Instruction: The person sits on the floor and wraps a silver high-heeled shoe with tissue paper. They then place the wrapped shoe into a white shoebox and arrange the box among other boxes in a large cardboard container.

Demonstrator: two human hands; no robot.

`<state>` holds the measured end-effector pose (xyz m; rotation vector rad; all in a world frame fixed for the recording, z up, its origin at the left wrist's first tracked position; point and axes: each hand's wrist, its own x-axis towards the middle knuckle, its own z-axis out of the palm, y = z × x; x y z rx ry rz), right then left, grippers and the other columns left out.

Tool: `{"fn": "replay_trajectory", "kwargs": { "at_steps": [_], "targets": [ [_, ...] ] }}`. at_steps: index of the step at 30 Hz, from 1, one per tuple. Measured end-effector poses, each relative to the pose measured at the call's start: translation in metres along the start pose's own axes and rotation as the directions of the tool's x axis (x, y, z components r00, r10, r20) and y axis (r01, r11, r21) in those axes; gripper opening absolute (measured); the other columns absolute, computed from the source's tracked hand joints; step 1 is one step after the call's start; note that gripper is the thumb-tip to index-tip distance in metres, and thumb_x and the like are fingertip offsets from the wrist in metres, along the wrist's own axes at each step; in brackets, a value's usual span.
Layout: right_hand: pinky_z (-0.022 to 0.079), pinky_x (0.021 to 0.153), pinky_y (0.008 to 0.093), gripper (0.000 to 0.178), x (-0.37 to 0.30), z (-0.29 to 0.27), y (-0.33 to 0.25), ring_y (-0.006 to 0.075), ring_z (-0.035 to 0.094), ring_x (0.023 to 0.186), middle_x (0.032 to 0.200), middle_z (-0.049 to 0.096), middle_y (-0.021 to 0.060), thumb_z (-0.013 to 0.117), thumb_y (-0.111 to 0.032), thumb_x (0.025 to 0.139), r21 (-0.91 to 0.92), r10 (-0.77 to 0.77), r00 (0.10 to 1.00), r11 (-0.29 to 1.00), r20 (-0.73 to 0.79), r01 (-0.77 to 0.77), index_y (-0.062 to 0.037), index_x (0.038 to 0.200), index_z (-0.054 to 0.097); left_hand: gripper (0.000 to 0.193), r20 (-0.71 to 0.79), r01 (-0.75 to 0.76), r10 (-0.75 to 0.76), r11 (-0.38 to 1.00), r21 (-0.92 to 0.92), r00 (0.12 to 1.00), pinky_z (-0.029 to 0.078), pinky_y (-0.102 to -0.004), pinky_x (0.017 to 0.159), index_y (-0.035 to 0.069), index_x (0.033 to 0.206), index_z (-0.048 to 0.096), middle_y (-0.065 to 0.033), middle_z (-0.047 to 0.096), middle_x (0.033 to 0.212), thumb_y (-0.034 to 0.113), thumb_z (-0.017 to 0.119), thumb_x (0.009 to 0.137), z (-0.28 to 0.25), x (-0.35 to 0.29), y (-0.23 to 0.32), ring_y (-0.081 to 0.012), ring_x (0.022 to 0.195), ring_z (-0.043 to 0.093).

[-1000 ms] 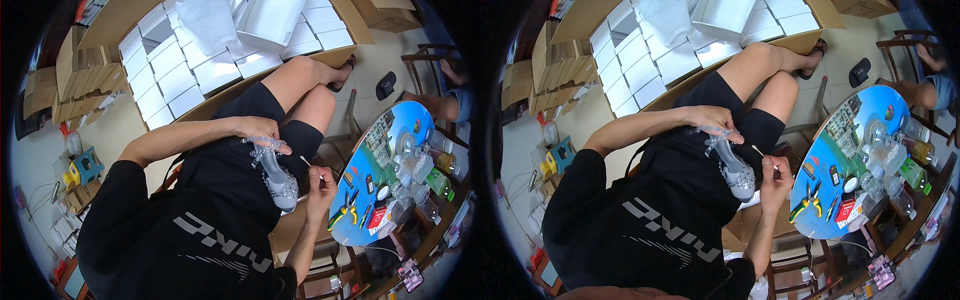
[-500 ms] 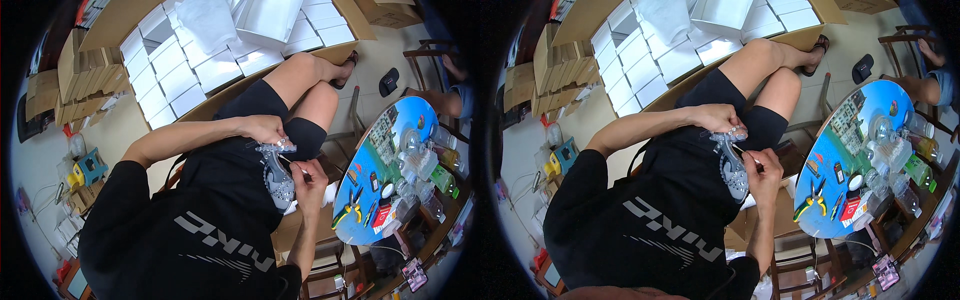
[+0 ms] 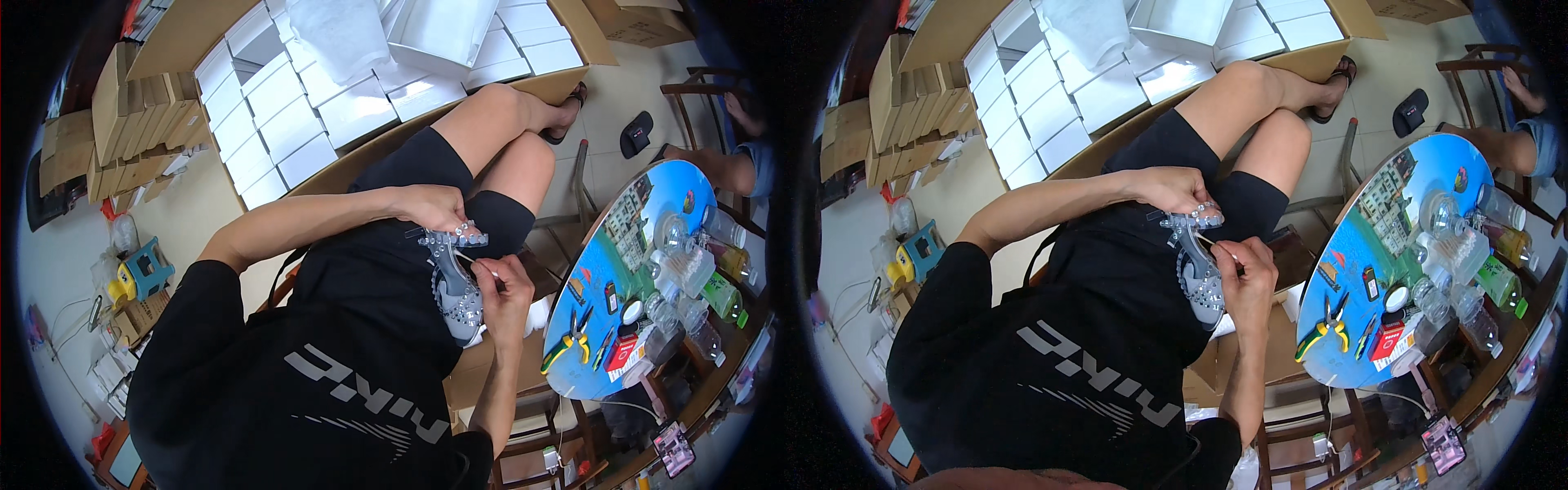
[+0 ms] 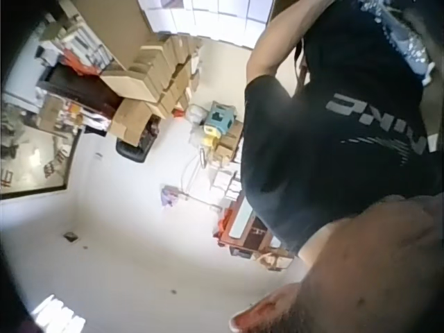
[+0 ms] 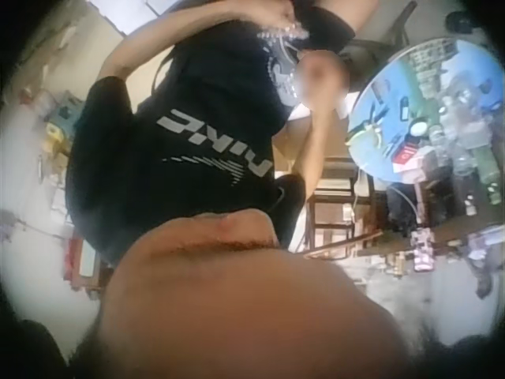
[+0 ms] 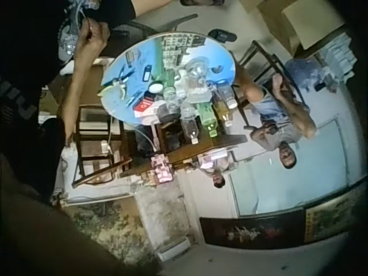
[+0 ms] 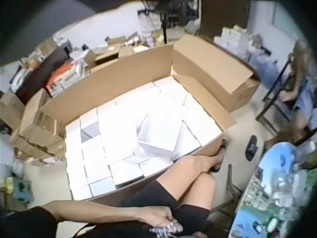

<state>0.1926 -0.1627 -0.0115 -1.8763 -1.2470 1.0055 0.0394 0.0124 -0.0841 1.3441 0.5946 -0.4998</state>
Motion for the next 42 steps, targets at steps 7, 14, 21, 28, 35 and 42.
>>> {"fn": "replay_trajectory", "kwargs": {
  "at_steps": [7,14,21,28,35,42],
  "targets": [
    [0.045,0.059,0.0301,0.008,0.001,-0.003,-0.011,0.0187,0.057,0.070,0.074,0.060,0.0086,0.076,-0.002,0.081,-0.081,-0.090,0.995,0.993,-0.039,0.087,-0.0001,0.088,0.074,0.060,-0.053,-0.056,0.056,0.998,0.004,0.997,0.047,-0.0307,0.067,-0.005,0.064,0.064,-0.0076,0.071,0.079,0.047,0.066,0.094,0.005,0.009,-0.016,-0.0109,0.080,0.062],
    [0.047,0.088,0.0424,0.010,-0.005,-0.004,-0.015,0.0303,0.061,0.078,0.074,0.060,0.0109,0.076,-0.002,0.077,-0.211,-0.166,0.984,0.966,-0.061,0.150,-0.0013,0.086,0.072,0.056,-0.034,-0.054,0.054,0.999,-0.003,0.998,0.041,-0.0305,0.057,-0.001,0.069,0.069,0.0002,0.058,0.060,0.049,0.065,0.094,0.002,0.001,-0.006,-0.0084,0.058,0.047],
    [0.046,0.095,0.0450,0.010,-0.005,0.000,-0.017,0.0286,0.060,0.074,0.074,0.059,0.0104,0.075,-0.003,0.079,-0.308,-0.228,0.973,0.927,-0.019,0.212,-0.0012,0.088,0.072,0.053,-0.038,0.002,-0.001,1.000,0.004,0.999,0.040,-0.0301,0.055,0.000,0.068,0.068,0.0012,0.055,0.057,0.047,0.067,0.092,0.002,0.002,-0.005,-0.0080,0.057,0.046],
    [0.046,0.096,0.0455,0.009,-0.004,0.003,-0.018,0.0284,0.060,0.074,0.075,0.059,0.0102,0.075,-0.003,0.080,-0.319,-0.238,0.971,0.923,-0.032,0.216,-0.0014,0.088,0.072,0.056,-0.077,-0.031,0.032,0.999,0.012,0.997,0.038,-0.0335,0.055,-0.001,0.068,0.068,-0.0008,0.051,0.055,0.050,0.065,0.093,0.003,0.000,0.000,-0.0106,0.056,0.043],
    [0.047,0.093,0.0440,0.008,-0.016,-0.008,-0.012,0.0268,0.059,0.073,0.077,0.062,0.0103,0.075,-0.003,0.082,-0.206,-0.101,0.984,0.976,-0.145,0.070,-0.0010,0.089,0.072,0.062,-0.034,-0.003,0.006,0.997,0.079,0.999,0.041,-0.0321,0.057,0.001,0.067,0.068,-0.0020,0.051,0.054,0.058,0.065,0.090,-0.001,-0.009,0.002,-0.0116,0.056,0.047],
    [0.050,0.089,0.0412,0.008,-0.021,-0.034,-0.023,0.0234,0.062,0.075,0.080,0.067,0.0105,0.072,-0.006,0.088,0.012,0.109,0.922,0.994,-0.372,-0.112,0.0020,0.088,0.070,0.047,-0.133,-0.304,0.333,0.931,0.201,0.933,0.051,-0.0328,0.066,0.000,0.069,0.068,-0.0102,0.065,0.080,0.044,0.081,0.079,0.004,-0.042,0.018,-0.0201,0.072,0.064]
  ]
}}
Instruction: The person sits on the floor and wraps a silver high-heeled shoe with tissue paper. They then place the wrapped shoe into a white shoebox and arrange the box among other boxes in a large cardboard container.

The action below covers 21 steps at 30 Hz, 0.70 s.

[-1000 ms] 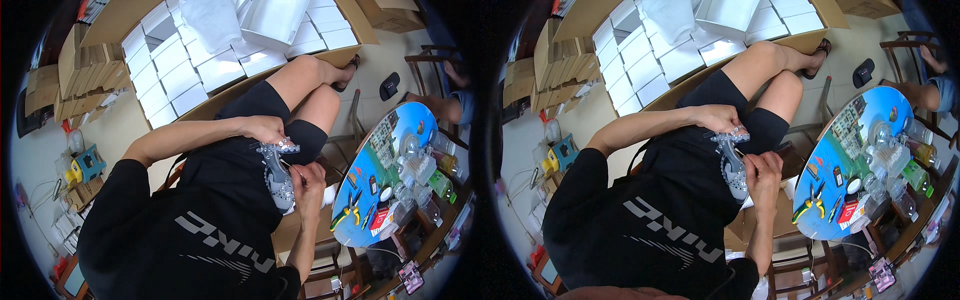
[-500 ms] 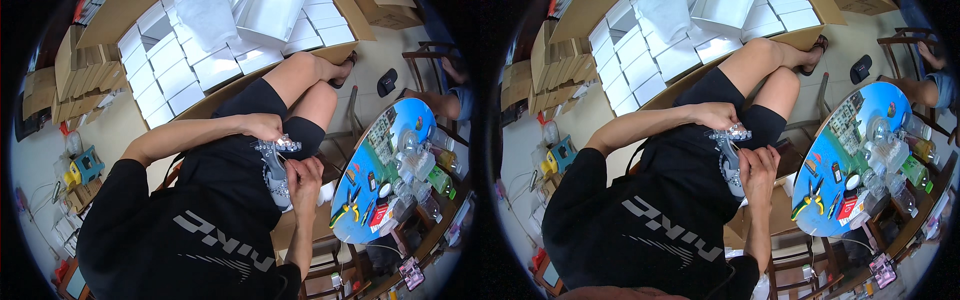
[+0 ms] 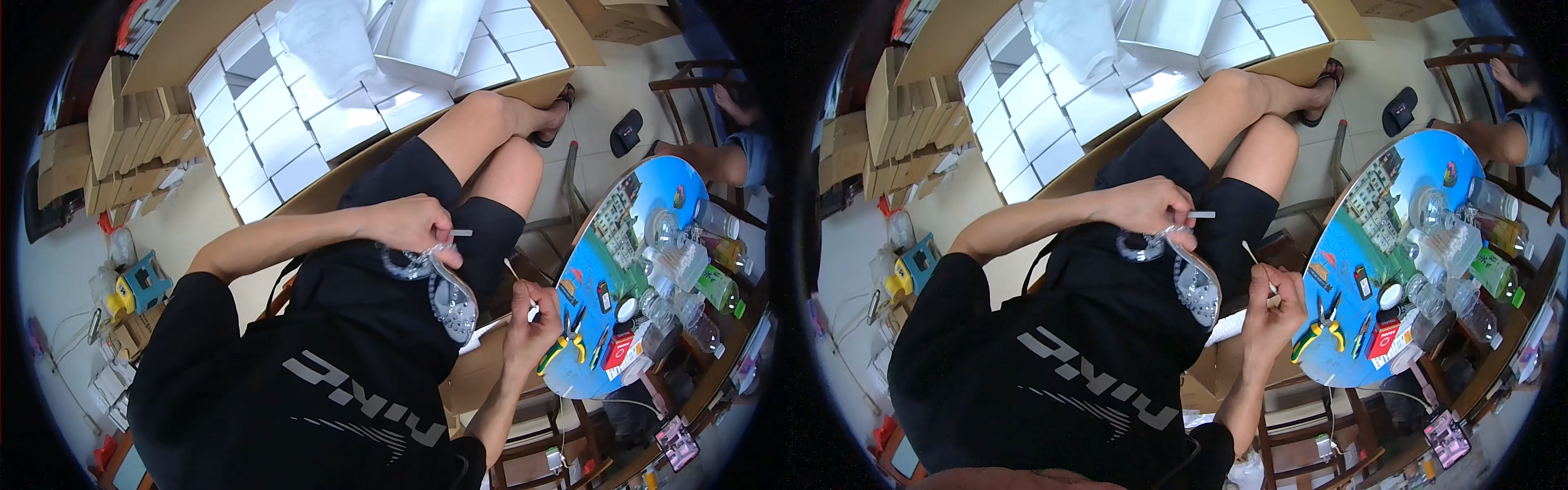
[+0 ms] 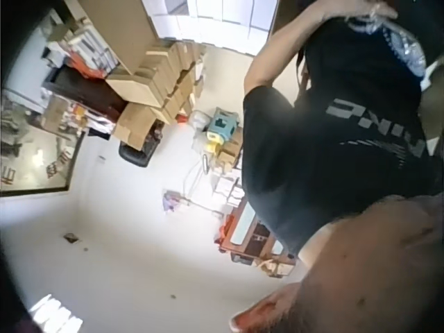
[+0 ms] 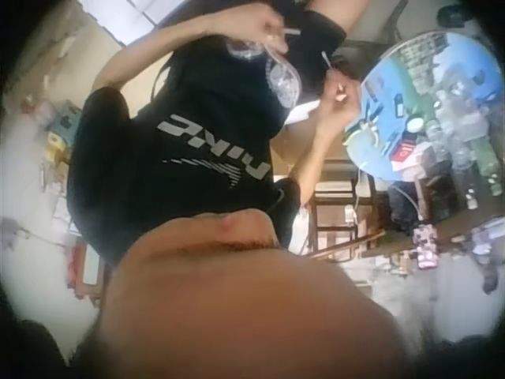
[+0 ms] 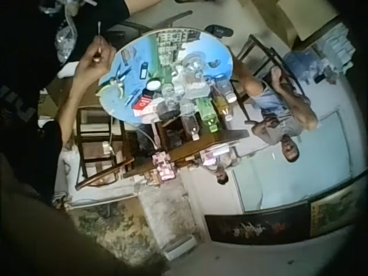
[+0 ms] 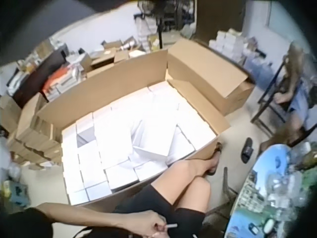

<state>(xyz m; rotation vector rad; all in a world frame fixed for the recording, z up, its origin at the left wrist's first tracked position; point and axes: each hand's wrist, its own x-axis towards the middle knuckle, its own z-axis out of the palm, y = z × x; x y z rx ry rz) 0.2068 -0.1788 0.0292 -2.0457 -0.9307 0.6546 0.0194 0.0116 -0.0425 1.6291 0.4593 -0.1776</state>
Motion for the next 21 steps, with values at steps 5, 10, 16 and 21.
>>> {"fn": "replay_trajectory", "kwargs": {
  "at_steps": [5,10,16,21],
  "targets": [
    [0.050,0.090,0.0427,0.010,-0.006,-0.001,-0.024,0.0256,0.063,0.075,0.079,0.067,0.0111,0.075,-0.008,0.085,0.045,-0.050,0.998,0.998,0.043,0.048,0.0010,0.086,0.070,0.049,-0.186,-0.542,0.601,0.790,0.288,0.777,0.056,-0.0370,0.074,0.002,0.096,0.068,-0.0160,0.061,0.112,0.038,0.089,0.069,0.008,-0.022,0.006,-0.0305,0.091,0.067],
    [0.049,0.082,0.0431,0.007,-0.017,0.016,-0.030,0.0303,0.061,0.085,0.076,0.063,0.0097,0.077,-0.007,0.082,-0.067,-0.100,0.988,0.992,0.120,0.109,-0.0030,0.086,0.072,0.055,-0.074,-0.613,0.762,0.571,0.546,0.644,0.056,-0.0417,0.089,0.000,0.117,0.065,-0.0178,0.059,0.123,0.038,0.078,0.079,0.006,-0.022,-0.012,-0.0343,0.099,0.066],
    [0.045,0.088,0.0418,0.008,-0.022,0.034,-0.024,0.0287,0.059,0.076,0.074,0.063,0.0086,0.076,-0.009,0.082,-0.137,-0.080,0.984,0.985,0.160,0.102,-0.0029,0.083,0.070,0.065,0.036,-0.625,0.749,0.524,0.579,0.661,0.049,-0.0479,0.101,0.003,0.136,0.052,-0.0173,0.056,0.131,0.033,0.074,0.083,0.003,-0.022,-0.021,-0.0367,0.116,0.058],
    [0.045,0.090,0.0423,0.008,-0.020,0.044,-0.024,0.0264,0.059,0.072,0.074,0.063,0.0078,0.076,-0.008,0.083,-0.132,-0.098,0.981,0.984,0.167,0.121,-0.0034,0.082,0.070,0.067,0.058,-0.608,0.701,0.571,0.551,0.711,0.046,-0.0497,0.104,0.004,0.141,0.046,-0.0190,0.051,0.137,0.031,0.072,0.085,0.000,-0.024,-0.027,-0.0367,0.121,0.055]
  ]
}}
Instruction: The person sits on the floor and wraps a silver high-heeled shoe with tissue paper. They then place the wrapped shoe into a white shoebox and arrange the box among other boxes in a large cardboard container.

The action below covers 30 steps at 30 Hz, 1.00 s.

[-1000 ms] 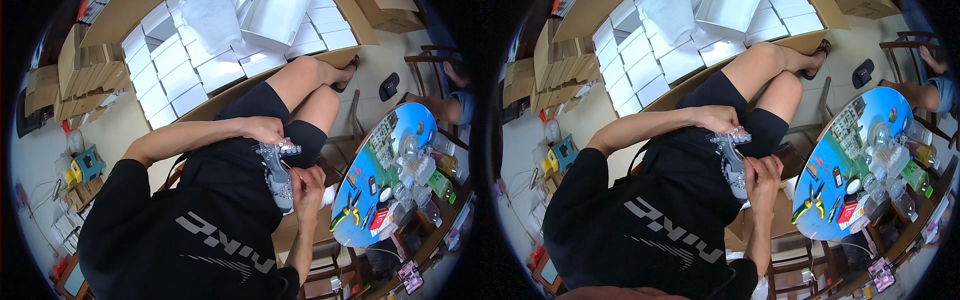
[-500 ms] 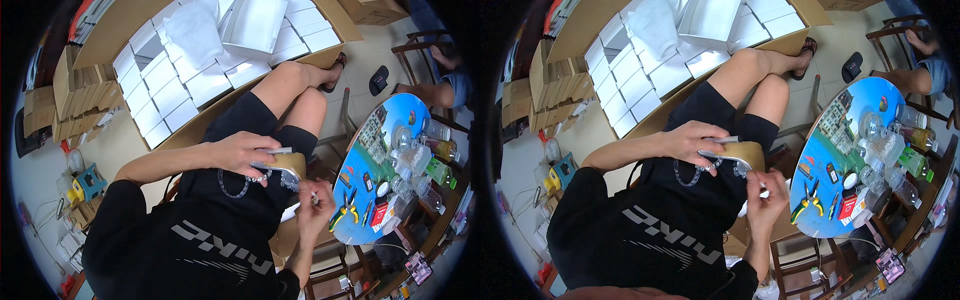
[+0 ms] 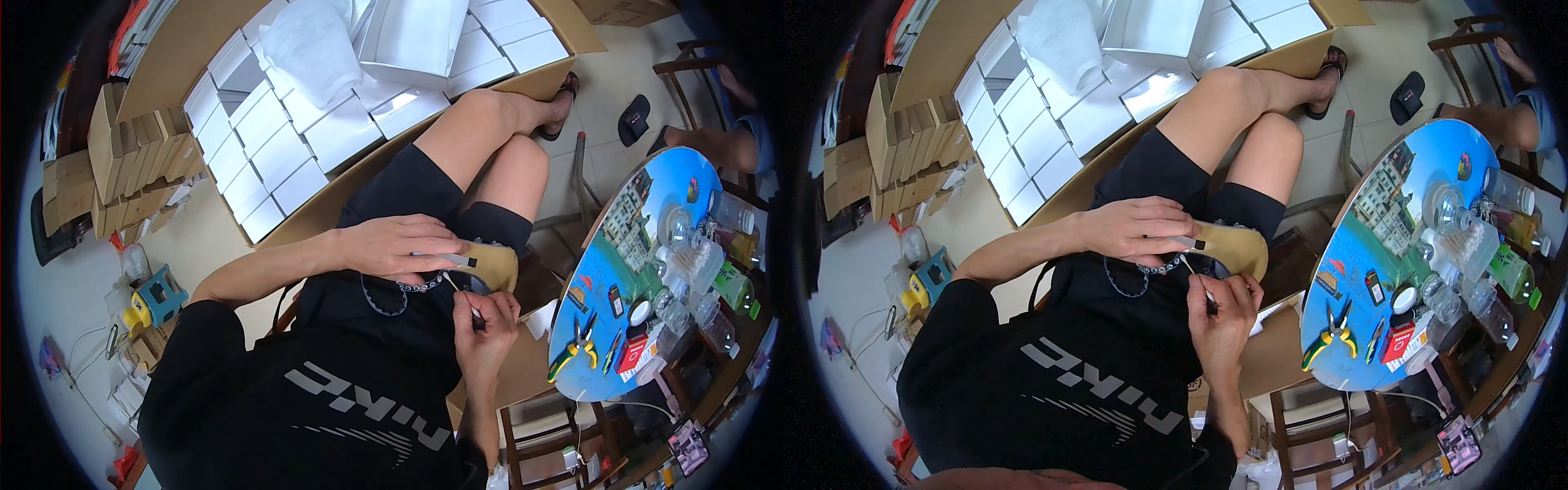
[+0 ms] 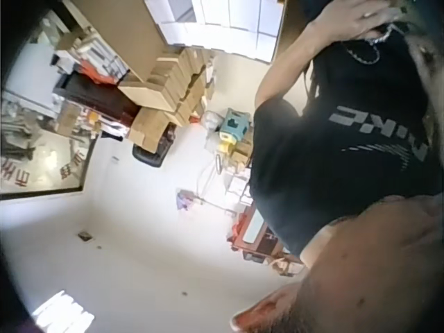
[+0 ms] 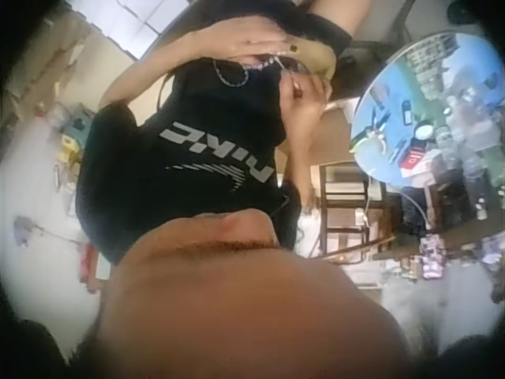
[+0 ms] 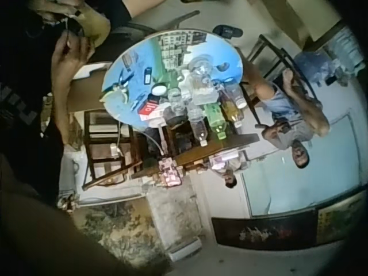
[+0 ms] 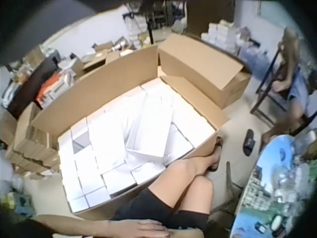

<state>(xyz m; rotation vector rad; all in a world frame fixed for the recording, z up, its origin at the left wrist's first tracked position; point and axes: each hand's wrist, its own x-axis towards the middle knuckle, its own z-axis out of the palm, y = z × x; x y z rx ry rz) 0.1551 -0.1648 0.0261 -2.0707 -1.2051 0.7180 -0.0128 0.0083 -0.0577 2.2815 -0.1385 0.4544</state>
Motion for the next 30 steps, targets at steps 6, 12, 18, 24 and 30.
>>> {"fn": "replay_trajectory", "kwargs": {
  "at_steps": [6,12,18,24,30],
  "targets": [
    [0.045,0.091,0.0426,0.008,0.004,0.004,0.002,0.0257,0.059,0.071,0.073,0.062,0.0078,0.076,-0.008,0.083,-0.005,-0.005,1.000,1.000,0.017,0.005,-0.0035,0.084,0.070,0.067,0.008,0.003,-0.003,1.000,-0.009,1.000,0.045,-0.0501,0.105,0.004,0.141,0.046,-0.0193,0.051,0.137,0.030,0.072,0.085,-0.001,0.002,-0.001,-0.0360,0.122,0.054],
    [0.046,0.091,0.0429,0.008,0.004,-0.002,0.003,0.0262,0.059,0.071,0.073,0.060,0.0084,0.076,-0.007,0.082,-0.038,0.058,0.998,0.998,0.035,-0.056,-0.0032,0.084,0.069,0.068,-0.003,0.000,0.000,1.000,-0.009,1.000,0.046,-0.0500,0.104,0.003,0.141,0.045,-0.0183,0.051,0.138,0.031,0.073,0.085,0.003,0.000,-0.003,-0.0357,0.122,0.055],
    [0.047,0.089,0.0440,0.007,0.005,0.002,0.005,0.0269,0.058,0.070,0.071,0.059,0.0083,0.075,-0.005,0.082,-0.053,-0.023,1.000,0.998,0.015,0.024,-0.0029,0.085,0.069,0.068,-0.038,-0.014,0.013,1.000,-0.010,0.999,0.047,-0.0497,0.103,0.003,0.140,0.045,-0.0189,0.052,0.135,0.032,0.073,0.085,0.003,0.001,-0.004,-0.0369,0.121,0.056],
    [0.047,0.096,0.0479,0.006,-0.007,-0.010,0.007,0.0275,0.060,0.072,0.073,0.062,0.0100,0.073,-0.004,0.084,0.066,0.113,0.991,0.992,-0.071,-0.108,-0.0006,0.085,0.069,0.069,-0.095,0.032,-0.035,0.999,-0.040,0.995,0.050,-0.0453,0.098,0.003,0.134,0.053,-0.0176,0.052,0.139,0.030,0.079,0.076,0.002,0.006,0.001,-0.0361,0.116,0.059],
    [0.046,0.099,0.0506,0.007,-0.017,-0.016,0.024,0.0279,0.063,0.075,0.078,0.067,0.0104,0.071,-0.006,0.089,0.177,0.188,0.947,0.974,-0.262,-0.144,-0.0007,0.086,0.068,0.072,-0.173,0.121,-0.122,0.993,-0.020,0.977,0.055,-0.0420,0.088,0.002,0.129,0.058,-0.0164,0.056,0.137,0.031,0.083,0.069,-0.002,0.022,0.012,-0.0333,0.105,0.065]
  ]
}}
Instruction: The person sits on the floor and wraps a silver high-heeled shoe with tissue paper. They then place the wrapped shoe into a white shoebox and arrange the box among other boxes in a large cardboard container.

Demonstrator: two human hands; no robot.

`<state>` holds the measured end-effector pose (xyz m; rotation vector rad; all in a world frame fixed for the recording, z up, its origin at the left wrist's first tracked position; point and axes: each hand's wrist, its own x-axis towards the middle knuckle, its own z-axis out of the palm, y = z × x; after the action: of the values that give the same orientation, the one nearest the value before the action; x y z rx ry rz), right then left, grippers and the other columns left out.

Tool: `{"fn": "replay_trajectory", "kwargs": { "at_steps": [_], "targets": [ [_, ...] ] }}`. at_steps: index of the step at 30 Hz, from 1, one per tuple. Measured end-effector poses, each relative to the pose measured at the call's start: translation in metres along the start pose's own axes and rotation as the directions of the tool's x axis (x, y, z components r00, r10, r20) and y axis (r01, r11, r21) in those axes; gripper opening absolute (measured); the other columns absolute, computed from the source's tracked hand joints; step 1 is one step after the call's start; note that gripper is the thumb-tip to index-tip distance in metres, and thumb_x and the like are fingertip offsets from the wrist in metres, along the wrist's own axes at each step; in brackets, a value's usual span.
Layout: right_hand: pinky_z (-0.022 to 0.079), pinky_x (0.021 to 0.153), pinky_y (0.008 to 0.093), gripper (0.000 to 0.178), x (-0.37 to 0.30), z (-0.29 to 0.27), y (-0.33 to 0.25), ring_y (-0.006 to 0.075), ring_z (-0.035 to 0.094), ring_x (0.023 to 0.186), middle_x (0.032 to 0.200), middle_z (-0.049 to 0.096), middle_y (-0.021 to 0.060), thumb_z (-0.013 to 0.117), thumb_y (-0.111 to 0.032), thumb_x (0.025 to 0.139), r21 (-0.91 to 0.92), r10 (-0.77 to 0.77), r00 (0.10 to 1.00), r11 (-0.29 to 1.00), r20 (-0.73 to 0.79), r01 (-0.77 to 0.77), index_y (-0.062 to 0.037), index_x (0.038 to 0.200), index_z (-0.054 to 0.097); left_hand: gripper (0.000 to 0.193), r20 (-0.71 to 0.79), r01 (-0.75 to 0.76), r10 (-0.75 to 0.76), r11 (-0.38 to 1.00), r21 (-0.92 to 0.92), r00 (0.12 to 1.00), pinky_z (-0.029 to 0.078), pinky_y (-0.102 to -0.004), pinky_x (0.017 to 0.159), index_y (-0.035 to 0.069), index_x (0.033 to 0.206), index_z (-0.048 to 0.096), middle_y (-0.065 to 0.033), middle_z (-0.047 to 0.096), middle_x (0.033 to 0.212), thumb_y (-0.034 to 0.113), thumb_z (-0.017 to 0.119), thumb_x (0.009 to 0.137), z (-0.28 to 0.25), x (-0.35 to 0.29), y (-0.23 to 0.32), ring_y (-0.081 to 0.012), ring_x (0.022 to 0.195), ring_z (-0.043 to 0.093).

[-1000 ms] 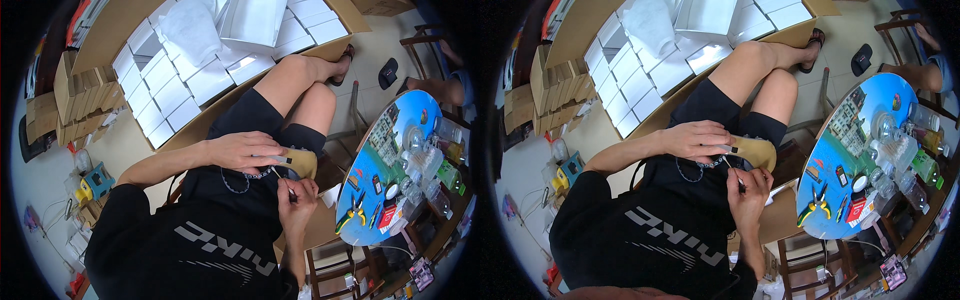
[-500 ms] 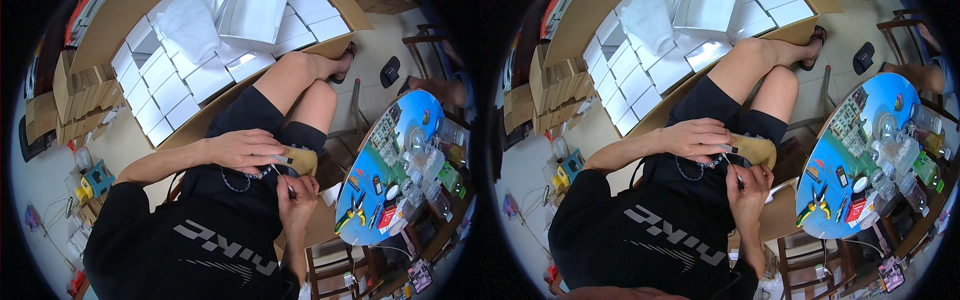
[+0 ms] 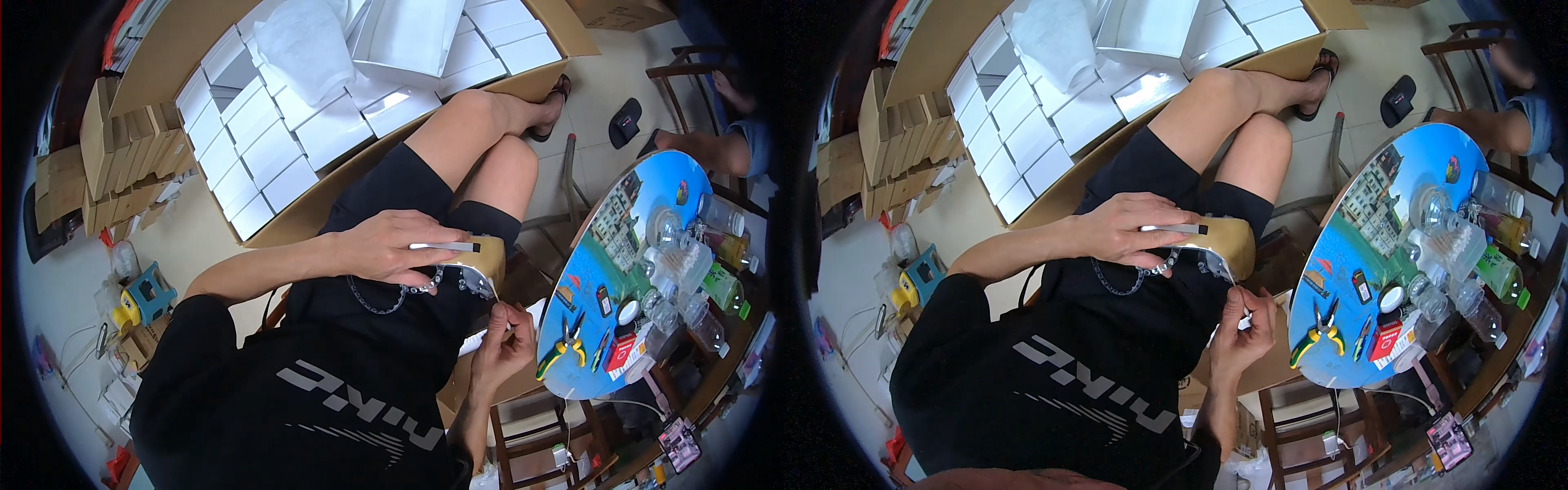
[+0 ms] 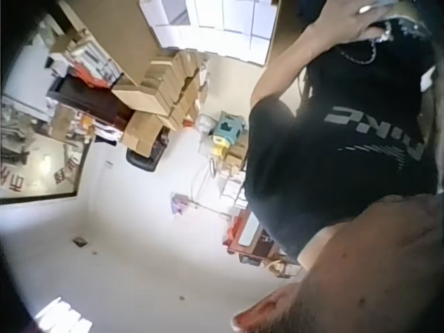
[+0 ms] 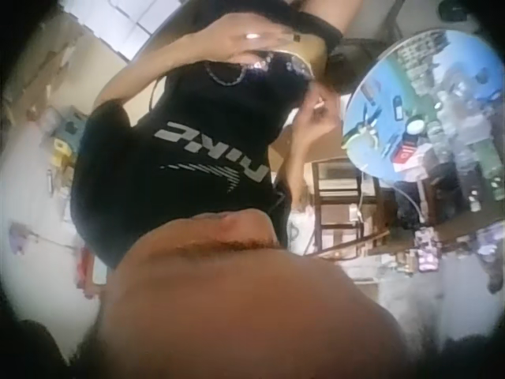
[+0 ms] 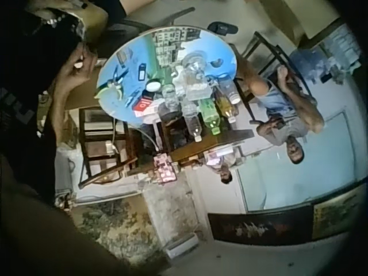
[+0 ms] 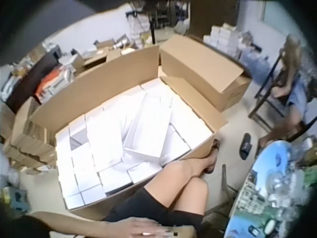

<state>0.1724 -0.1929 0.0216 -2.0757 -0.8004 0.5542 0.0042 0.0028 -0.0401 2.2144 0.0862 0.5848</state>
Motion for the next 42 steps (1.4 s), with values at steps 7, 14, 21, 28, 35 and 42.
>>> {"fn": "replay_trajectory", "kwargs": {
  "at_steps": [7,14,21,28,35,42],
  "targets": [
    [0.046,0.096,0.0500,0.009,-0.004,0.009,0.006,0.0297,0.062,0.076,0.079,0.067,0.0101,0.072,-0.009,0.089,-0.061,-0.054,0.998,0.997,0.025,0.055,-0.0014,0.086,0.068,0.072,-0.007,0.091,-0.091,0.995,0.033,0.996,0.057,-0.0415,0.085,0.007,0.132,0.059,-0.0186,0.058,0.133,0.039,0.083,0.071,0.002,0.011,0.012,-0.0335,0.099,0.068],
    [0.046,0.094,0.0452,0.009,-0.001,0.012,-0.004,0.0250,0.061,0.074,0.078,0.067,0.0084,0.072,-0.007,0.088,-0.073,-0.063,0.993,0.995,0.095,0.070,-0.0011,0.084,0.068,0.070,-0.052,0.106,-0.103,0.993,0.045,0.993,0.056,-0.0410,0.085,0.007,0.129,0.061,-0.0180,0.059,0.132,0.038,0.084,0.071,0.004,0.008,0.011,-0.0326,0.100,0.068],
    [0.045,0.077,0.0289,0.019,0.005,0.001,0.005,0.0141,0.057,0.078,0.081,0.064,0.0065,0.070,-0.013,0.094,0.071,-0.009,0.998,0.997,-0.055,0.013,0.0035,0.085,0.066,0.054,-0.118,0.245,-0.246,0.969,-0.025,0.962,0.056,-0.0365,0.086,0.002,0.119,0.067,-0.0162,0.061,0.129,0.026,0.084,0.074,0.003,0.009,0.010,-0.0305,0.101,0.067],
    [0.043,0.053,0.0272,0.010,0.007,0.009,-0.020,0.0147,0.057,0.063,0.077,0.063,0.0080,0.075,-0.007,0.088,0.022,-0.069,0.997,0.997,0.042,0.068,-0.0001,0.093,0.072,0.027,0.066,0.697,-0.836,0.407,-0.591,0.545,0.052,-0.0296,0.089,-0.004,0.107,0.073,-0.0134,0.063,0.121,0.019,0.071,0.093,0.003,0.019,0.008,-0.0175,0.104,0.064],
    [0.045,0.050,0.0272,0.011,0.060,-0.012,-0.054,0.0136,0.060,0.062,0.077,0.063,0.0085,0.076,-0.001,0.083,0.033,-0.182,0.935,0.983,0.304,0.181,-0.0014,0.093,0.074,0.033,0.390,0.780,-0.751,0.256,-0.571,0.532,0.049,-0.0258,0.078,-0.004,0.093,0.075,-0.0076,0.070,0.097,0.027,0.064,0.098,-0.009,0.013,-0.012,-0.0112,0.088,0.061],
    [0.044,0.050,0.0222,0.011,0.088,-0.024,-0.047,0.0083,0.056,0.060,0.077,0.063,0.0063,0.075,0.003,0.082,0.102,-0.180,0.822,0.984,0.541,0.148,0.0011,0.092,0.072,0.031,0.574,0.797,-0.603,0.181,-0.577,0.553,0.051,-0.0250,0.080,-0.005,0.100,0.074,-0.0080,0.074,0.097,0.023,0.061,0.100,-0.014,0.021,-0.002,-0.0093,0.089,0.065]
  ]
}}
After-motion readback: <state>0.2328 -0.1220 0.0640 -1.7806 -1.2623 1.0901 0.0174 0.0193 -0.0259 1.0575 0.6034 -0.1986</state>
